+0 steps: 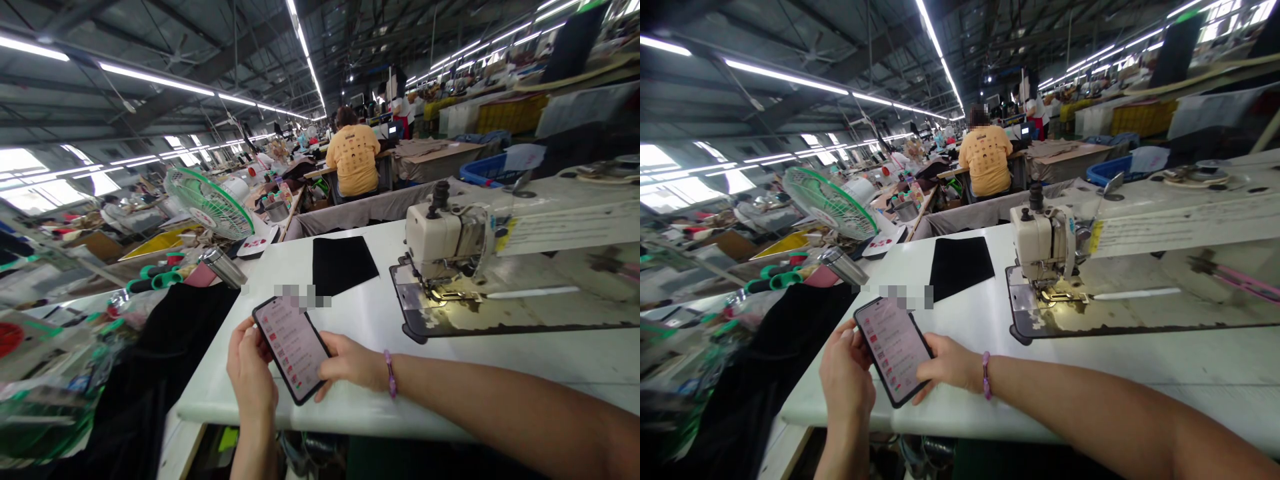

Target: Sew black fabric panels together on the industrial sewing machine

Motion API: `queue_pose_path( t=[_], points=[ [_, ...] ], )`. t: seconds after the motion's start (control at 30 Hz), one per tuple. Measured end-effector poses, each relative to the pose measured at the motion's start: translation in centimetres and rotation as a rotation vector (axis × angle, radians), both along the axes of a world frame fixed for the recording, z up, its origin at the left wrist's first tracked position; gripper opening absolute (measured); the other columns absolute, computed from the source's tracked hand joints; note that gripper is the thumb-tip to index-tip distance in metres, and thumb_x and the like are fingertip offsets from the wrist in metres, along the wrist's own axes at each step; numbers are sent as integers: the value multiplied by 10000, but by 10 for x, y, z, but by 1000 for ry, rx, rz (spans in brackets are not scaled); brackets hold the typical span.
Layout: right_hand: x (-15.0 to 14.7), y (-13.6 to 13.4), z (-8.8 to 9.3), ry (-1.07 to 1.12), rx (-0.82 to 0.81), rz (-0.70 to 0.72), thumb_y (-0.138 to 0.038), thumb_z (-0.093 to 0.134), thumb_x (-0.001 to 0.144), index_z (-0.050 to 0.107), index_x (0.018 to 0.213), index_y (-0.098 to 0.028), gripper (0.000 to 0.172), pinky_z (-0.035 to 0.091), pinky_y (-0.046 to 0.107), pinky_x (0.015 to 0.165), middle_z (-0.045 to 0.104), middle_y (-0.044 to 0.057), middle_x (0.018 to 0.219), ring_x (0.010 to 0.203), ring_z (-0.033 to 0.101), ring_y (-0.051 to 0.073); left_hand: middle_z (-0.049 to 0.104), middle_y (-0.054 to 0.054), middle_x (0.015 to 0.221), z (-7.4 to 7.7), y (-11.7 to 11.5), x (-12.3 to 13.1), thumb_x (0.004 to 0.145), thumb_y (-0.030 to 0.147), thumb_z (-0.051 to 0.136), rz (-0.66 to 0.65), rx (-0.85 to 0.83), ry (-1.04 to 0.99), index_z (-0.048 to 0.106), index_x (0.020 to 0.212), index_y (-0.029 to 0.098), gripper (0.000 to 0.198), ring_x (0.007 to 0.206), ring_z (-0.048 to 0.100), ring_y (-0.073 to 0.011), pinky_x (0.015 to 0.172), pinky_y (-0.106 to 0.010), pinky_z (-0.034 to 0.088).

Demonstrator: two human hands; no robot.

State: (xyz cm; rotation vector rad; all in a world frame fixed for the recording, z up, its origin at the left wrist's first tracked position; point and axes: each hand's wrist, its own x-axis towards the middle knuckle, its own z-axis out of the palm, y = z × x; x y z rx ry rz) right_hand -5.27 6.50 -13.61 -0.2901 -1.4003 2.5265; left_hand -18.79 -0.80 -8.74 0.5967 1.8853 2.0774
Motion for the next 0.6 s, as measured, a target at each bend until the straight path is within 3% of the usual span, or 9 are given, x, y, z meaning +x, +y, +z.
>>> queue_pose_path(
  t=[0.6],
  points=[
    [1, 1, 1, 6, -28, 28, -140, 671, 600, 582, 1189, -155, 596, 571, 317, 678, 717, 73, 1049, 907, 700, 243, 666, 4, 720, 0, -1, 1, 757, 383, 568, -18, -1, 7, 619, 985, 194, 300, 574, 595, -149, 490, -221, 436]
  ],
)
